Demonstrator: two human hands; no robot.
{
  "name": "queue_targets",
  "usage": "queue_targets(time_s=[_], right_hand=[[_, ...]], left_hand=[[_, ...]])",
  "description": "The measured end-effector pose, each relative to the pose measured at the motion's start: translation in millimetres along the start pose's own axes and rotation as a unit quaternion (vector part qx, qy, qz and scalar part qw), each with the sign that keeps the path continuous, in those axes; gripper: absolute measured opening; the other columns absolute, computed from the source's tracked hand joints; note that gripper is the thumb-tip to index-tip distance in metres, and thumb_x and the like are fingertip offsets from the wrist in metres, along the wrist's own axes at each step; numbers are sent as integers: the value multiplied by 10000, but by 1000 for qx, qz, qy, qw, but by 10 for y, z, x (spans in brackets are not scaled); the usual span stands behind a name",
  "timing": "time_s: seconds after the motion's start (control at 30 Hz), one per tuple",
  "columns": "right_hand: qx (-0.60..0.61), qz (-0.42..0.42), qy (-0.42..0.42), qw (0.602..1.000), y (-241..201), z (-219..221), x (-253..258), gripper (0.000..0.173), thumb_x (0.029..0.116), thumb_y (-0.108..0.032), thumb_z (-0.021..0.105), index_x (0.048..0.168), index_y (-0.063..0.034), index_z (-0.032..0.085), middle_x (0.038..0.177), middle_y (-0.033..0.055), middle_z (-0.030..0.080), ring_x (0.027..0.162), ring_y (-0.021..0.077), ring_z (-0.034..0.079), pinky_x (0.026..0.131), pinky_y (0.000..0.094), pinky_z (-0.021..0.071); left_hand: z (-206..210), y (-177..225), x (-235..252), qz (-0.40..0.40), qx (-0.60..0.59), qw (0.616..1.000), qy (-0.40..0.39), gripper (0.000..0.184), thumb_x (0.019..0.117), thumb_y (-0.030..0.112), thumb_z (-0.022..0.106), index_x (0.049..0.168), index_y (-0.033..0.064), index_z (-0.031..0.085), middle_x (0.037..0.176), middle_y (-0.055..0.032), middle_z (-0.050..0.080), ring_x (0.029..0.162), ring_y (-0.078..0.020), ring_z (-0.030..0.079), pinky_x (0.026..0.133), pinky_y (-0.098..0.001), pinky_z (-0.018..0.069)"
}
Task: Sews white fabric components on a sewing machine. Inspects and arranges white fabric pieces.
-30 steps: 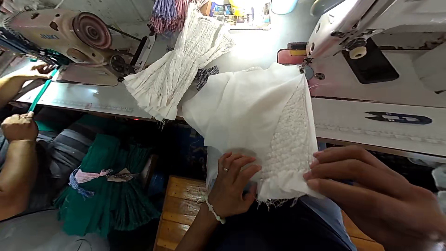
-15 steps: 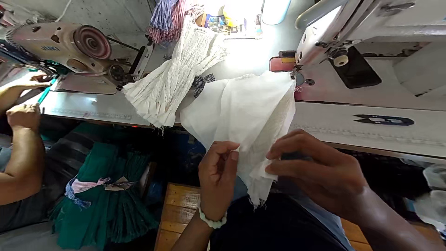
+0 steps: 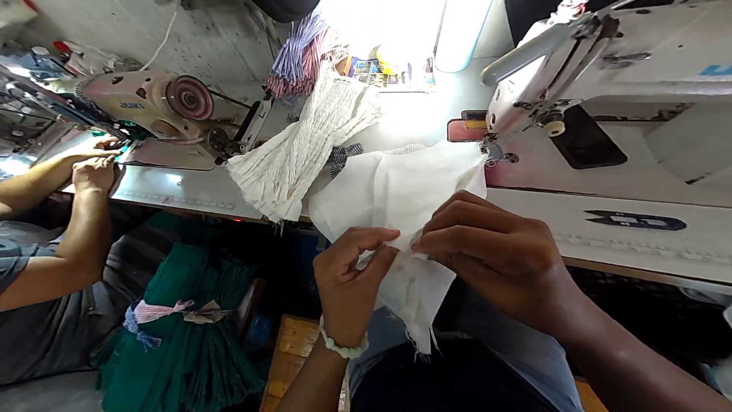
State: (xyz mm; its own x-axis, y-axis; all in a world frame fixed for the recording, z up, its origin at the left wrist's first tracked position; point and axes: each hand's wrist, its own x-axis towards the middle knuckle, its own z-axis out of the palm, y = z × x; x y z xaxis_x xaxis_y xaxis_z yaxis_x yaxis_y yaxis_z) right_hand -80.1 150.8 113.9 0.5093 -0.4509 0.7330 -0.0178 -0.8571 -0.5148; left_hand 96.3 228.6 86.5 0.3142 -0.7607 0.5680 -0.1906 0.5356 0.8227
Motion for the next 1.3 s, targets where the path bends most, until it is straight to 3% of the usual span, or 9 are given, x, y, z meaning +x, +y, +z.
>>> queue_targets(time_s=[0.13,0.37,0.6,0.73,0.87,0.97,1.07,1.23,1.3], right_hand=[[3,-1,22,1000,-2,-5,64,111,960,-123,682,911,-76,770,868,-19,685,894,23,621,778,128,504],[17,12,36,999,-30,-47,68,74,935,-129,714,897,-71,739,870,-29,705,899,33,659,805,157,547],[12,35,63,997,-77,-74,6,122,926,-137,717,1028,-74,742,886,-46,704,877,2,642,799,136,537],[-13,12,81,997,-102,-65,-16,84,940,-108,710,920,-67,781,816,-19,672,845,30,621,752,138,506],[-60,-21,124,990,-135,-89,-63,91,948,-54,680,891,-65,750,858,24,659,917,79,618,804,165,508],[-128,-14,131,983,-237,-271,-236,48,992,-112,652,981,-122,697,1025,42,627,1080,123,592,938,234,499],[-196,9,70,978,-362,-439,-666,68,1047,-175,569,1054,-150,632,974,49,637,986,184,606,899,319,482],[-137,139,-23,981,-264,-148,-1900,156,1016,-204,564,928,-132,672,855,42,663,836,172,639,763,280,524],[-93,199,-10,975,-73,-38,-2326,158,995,-220,600,919,-124,701,888,59,662,877,163,652,794,246,556]], left_hand=[[92,4,27,8,-1,999,41,87,962,124,689,965,77,762,923,81,741,854,16,686,780,-172,585],[139,48,-13,81,76,994,-14,109,940,39,690,1018,10,762,1002,-24,715,964,-33,669,848,-176,572],[132,135,-28,136,113,982,-62,215,1028,155,586,1077,9,736,1040,-46,704,1006,-46,637,879,-182,527],[252,112,-118,151,123,981,-22,198,944,149,717,1103,30,717,1058,-21,698,1048,-59,634,924,-201,527],[454,-8,-239,166,83,982,43,484,862,106,802,1197,215,471,1195,80,687,1179,-68,632,1027,-270,504],[458,-164,-372,112,176,977,-33,580,900,238,773,1345,207,402,1311,56,635,1259,-46,579,1101,-260,439],[164,-179,-314,171,239,942,-161,178,983,108,641,1131,21,688,1087,-98,753,1111,-164,685,993,-276,545],[-98,-333,-501,203,309,806,-463,229,952,92,587,1050,177,775,1100,1,773,1091,-184,710,982,-411,535],[-97,-519,-541,114,238,813,-519,269,1010,315,603,1151,148,759,1177,-17,751,1194,-175,663,1115,-456,433]])
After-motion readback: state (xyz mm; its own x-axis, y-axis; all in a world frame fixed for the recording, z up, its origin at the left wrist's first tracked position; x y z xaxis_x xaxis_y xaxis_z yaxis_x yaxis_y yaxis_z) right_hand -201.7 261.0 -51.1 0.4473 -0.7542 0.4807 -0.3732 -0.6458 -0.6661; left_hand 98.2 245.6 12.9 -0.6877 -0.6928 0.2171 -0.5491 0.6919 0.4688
